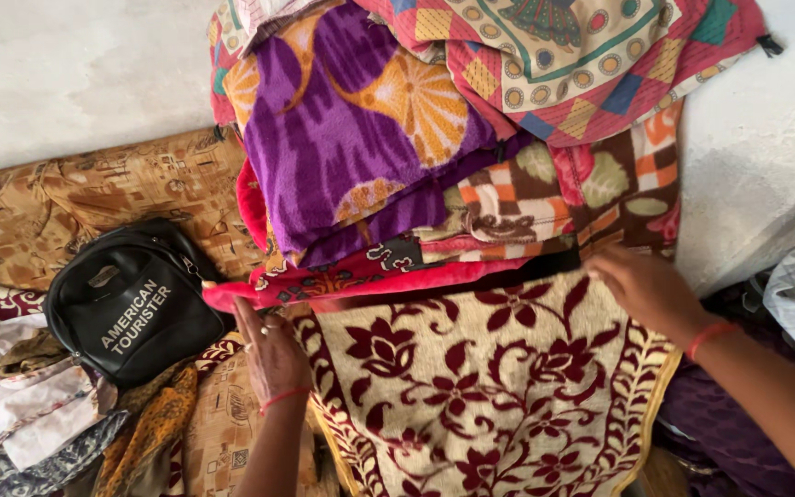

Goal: The person places a pink patterned box into a black backpack and then adjusts a floral-patterned cushion on a nearby chair. The person handles the box and backpack by hand, then smooths the cushion fabric.

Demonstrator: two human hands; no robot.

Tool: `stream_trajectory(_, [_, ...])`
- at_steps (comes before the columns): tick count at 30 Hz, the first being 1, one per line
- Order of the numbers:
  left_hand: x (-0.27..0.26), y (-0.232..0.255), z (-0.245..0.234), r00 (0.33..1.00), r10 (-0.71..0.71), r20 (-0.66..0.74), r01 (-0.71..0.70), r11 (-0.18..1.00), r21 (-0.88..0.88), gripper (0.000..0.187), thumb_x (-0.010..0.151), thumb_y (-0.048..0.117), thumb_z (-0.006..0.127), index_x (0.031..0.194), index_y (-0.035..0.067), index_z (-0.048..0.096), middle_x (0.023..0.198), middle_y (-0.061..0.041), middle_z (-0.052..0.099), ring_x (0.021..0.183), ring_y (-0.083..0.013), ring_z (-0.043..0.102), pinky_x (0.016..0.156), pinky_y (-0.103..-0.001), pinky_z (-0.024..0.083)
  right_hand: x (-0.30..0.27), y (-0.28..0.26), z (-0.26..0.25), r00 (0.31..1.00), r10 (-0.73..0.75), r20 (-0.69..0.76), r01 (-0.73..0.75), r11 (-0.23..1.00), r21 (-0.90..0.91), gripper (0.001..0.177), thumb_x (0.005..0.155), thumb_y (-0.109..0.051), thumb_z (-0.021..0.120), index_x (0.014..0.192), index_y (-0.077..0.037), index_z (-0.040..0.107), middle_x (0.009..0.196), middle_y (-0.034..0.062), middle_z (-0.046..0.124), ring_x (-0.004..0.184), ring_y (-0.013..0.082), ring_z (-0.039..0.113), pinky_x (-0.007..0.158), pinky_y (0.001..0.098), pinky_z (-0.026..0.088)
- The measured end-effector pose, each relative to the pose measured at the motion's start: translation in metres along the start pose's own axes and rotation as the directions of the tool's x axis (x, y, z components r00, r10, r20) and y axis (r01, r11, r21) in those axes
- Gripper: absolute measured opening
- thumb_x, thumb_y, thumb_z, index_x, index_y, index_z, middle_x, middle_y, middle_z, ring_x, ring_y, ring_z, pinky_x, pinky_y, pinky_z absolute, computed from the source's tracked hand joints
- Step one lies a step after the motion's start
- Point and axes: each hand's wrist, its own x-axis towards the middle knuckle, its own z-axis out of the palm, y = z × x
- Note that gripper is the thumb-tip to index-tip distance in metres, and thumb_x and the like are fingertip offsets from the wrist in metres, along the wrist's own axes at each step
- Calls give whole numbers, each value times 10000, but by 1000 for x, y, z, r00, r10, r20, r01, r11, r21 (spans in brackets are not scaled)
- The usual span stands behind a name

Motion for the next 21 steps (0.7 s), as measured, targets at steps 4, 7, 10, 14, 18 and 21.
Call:
stream_trajectory(4, [9, -4, -1, 993, 72, -89, -74, 997, -18, 297, 1017, 91, 553, 1286, -9, 629, 1704, -222, 254, 1552, -444, 286, 967, -528, 524, 26, -7, -6, 996, -63, -69, 58, 996, -64, 169, 978, -217, 623, 1083, -109, 700, 1081, 56, 720, 923, 252, 725, 822, 408, 574])
stream_trajectory(7, [6, 7, -8, 991, 75, -108, -72, 997, 28, 192, 971, 177, 624, 1133, 123, 711, 1581, -181, 366, 1381, -445, 486, 963, -509, 536, 33, -22, -9, 993, -70, -97, 44, 968, -249, 165, 911, -202, 670, 1043, -125, 732, 1094, 39, 725, 994, 278, 703, 837, 441, 524])
stream_trajectory(10, [6, 15, -13, 944, -269, 192, 256, 962, 91, 220, 1017, 257, 611, 1202, 199, 714, 1443, -139, 494, 1066, -361, 668, 894, -478, 542, 33, -37, -7, 991, -77, -106, 25, 905, -424, 191, 836, -139, 693, 1011, -137, 769, 1123, 30, 720, 1040, 276, 696, 835, 439, 514])
stream_trajectory(14, [10, 10, 3, 925, -329, 190, 308, 942, 132, 211, 996, 292, 651, 988, 113, 762, 1155, -180, 681, 914, -337, 713, 797, -474, 556, 32, -38, 1, 994, 67, -90, -95, 930, -356, 142, 923, -134, 688, 1019, -111, 791, 1143, 83, 693, 986, 271, 711, 839, 410, 572])
stream_trajectory(18, [13, -11, 41, 946, -316, 69, 317, 948, -11, 179, 931, 218, 666, 917, 57, 745, 971, -211, 740, 869, -384, 707, 763, -504, 556, 31, -23, 22, 948, 303, -101, -306, 952, -11, 146, 942, -148, 700, 1019, -58, 785, 1222, 180, 648, 850, 302, 721, 812, 399, 599])
stream_trajectory(21, [6, -23, 65, 962, -272, -2, 271, 959, -87, 161, 928, 191, 666, 933, 38, 718, 959, -222, 735, 880, -414, 696, 772, -523, 547, 29, -5, 42, 963, 249, -101, -250, 968, 7, 167, 921, -152, 705, 1032, -60, 790, 1187, 201, 639, 881, 311, 713, 841, 386, 595])
